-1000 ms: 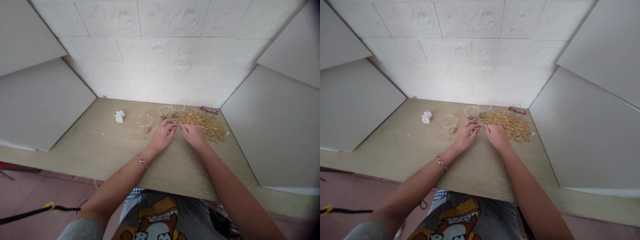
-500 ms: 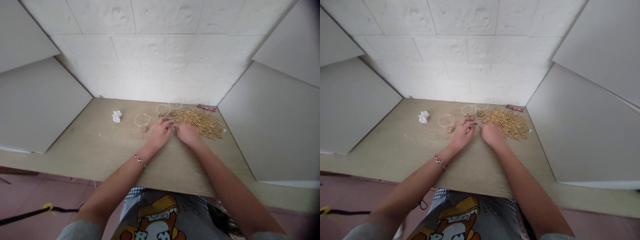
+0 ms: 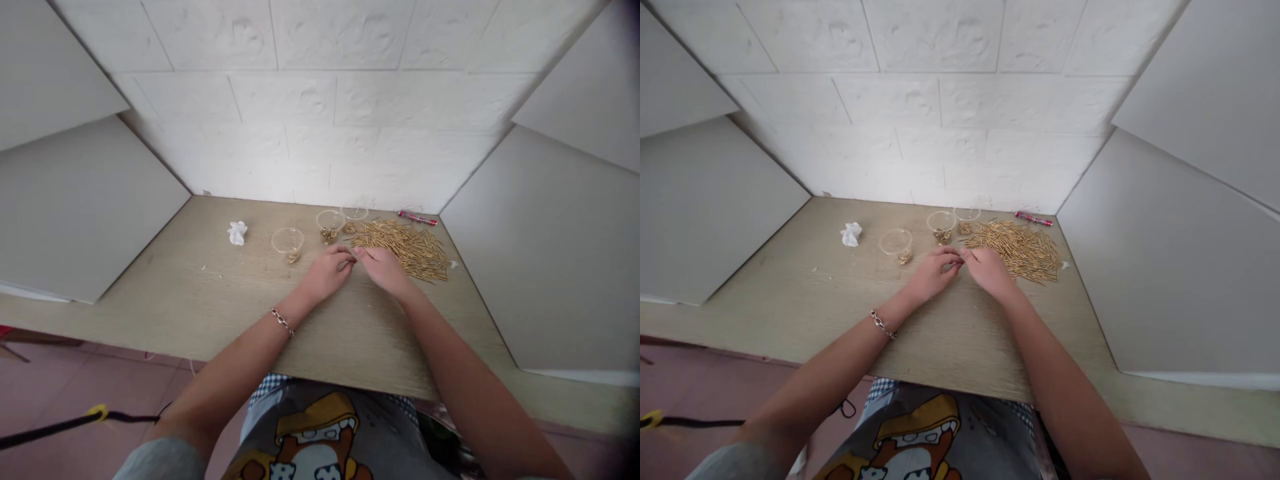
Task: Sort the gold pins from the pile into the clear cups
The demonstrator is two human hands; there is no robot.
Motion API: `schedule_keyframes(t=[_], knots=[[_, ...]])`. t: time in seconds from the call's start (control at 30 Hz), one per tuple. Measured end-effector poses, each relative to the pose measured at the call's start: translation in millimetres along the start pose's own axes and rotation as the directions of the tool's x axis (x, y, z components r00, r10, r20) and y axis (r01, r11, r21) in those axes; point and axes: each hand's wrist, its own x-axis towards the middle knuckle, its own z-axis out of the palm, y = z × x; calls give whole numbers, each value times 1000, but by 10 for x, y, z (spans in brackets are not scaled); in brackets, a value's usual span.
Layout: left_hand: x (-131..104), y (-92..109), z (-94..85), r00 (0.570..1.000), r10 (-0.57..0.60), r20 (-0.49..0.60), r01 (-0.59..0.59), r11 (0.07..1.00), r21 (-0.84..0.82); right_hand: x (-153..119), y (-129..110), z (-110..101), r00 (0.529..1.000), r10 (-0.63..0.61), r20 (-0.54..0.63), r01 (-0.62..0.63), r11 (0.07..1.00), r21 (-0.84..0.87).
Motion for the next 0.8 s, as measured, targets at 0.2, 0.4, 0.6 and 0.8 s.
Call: schedule_keyframes(t=[0.2,0.4,0.6,0.8], knots=[[5,5,-2,996,-23,85,18,998,62,23,-31,21,1000,-5,-27,-4,941,-339],[8,-16,11,987,-156,29,153,986,73,109,-48,53,998,37,48,-3,819,-573],[2,-31,36,974,-224,-40,223,975,-13,121,7,55,996,76,45,-35,811,-584],[2,-18,29,975,-216,-42,215,976,-28,143,-23,41,995,94,29,-59,809,-585]])
